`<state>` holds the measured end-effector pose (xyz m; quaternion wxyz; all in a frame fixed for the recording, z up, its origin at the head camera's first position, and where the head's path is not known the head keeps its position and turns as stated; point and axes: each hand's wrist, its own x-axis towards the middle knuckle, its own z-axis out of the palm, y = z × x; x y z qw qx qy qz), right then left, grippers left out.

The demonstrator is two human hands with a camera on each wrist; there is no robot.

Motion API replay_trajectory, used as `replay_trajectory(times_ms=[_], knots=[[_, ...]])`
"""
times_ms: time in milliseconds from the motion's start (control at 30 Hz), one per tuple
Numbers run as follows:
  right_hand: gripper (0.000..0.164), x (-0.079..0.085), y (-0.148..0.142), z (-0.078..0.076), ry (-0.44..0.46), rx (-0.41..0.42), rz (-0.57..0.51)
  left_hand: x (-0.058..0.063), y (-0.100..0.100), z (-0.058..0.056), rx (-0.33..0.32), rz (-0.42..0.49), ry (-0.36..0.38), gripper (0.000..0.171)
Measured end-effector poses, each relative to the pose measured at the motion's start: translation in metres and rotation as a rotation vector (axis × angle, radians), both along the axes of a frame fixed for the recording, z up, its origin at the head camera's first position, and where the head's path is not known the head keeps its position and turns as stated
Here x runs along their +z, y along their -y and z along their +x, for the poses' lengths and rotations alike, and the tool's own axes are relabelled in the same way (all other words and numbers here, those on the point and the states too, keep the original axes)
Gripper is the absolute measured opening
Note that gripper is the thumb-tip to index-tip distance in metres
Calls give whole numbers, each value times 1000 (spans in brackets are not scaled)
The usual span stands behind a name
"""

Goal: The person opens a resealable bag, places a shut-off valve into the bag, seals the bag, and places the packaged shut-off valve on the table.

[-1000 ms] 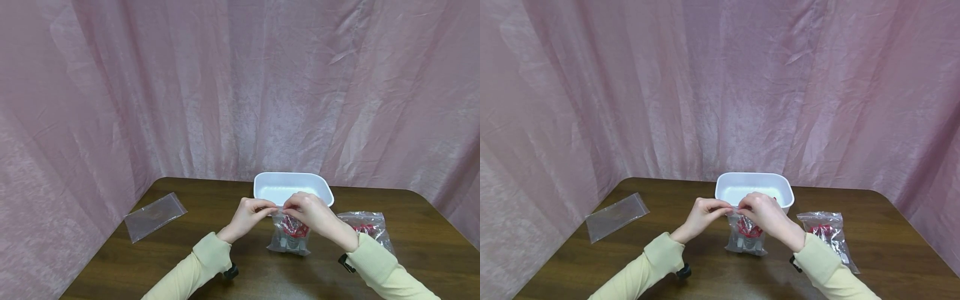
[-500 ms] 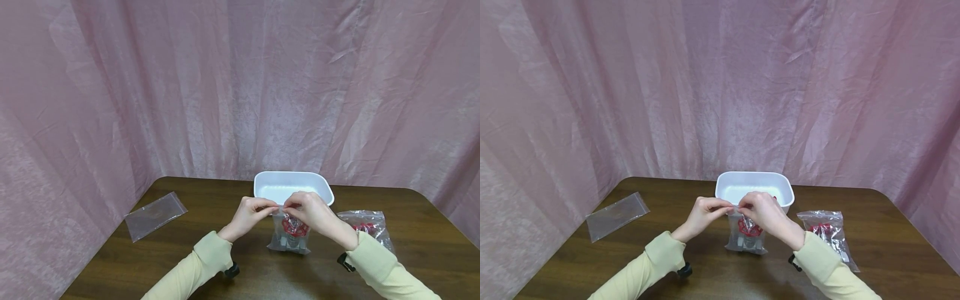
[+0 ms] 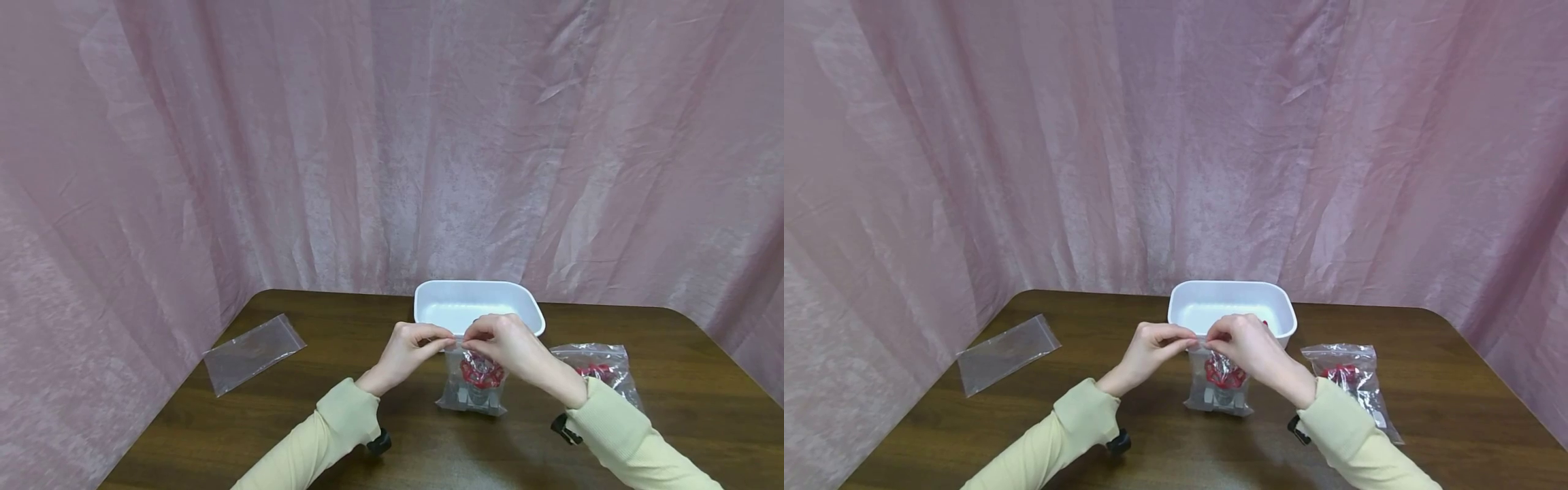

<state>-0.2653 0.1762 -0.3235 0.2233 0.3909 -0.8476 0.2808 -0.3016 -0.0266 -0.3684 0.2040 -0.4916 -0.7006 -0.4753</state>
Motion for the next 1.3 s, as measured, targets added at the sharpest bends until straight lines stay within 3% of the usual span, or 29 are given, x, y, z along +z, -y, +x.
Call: replay_trajectory(times_ms=[200, 333, 533, 700, 833, 1133, 1300], knots=[[12, -1, 3, 2, -74, -6, -9, 18, 0, 17, -25, 8, -27, 11], [13, -1, 6, 4, -67, -17, -14, 28, 2, 25, -30, 0, -54, 10], [9, -2, 2, 5, 61, -26, -30, 27, 1, 23, -19, -5, -93, 7], [5, -1, -7, 7, 193, -33, -21, 26, 1, 22, -13, 13, -76, 8], [5, -1, -10, 7, 217, -35, -19, 26, 2, 24, -1, 20, -65, 9], [12, -8, -7, 5, 50, -35, -46, 23, 2, 23, -5, 25, -43, 9], [17, -11, -6, 3, -56, -30, -62, 6, 1, 9, 1, 28, -31, 9]])
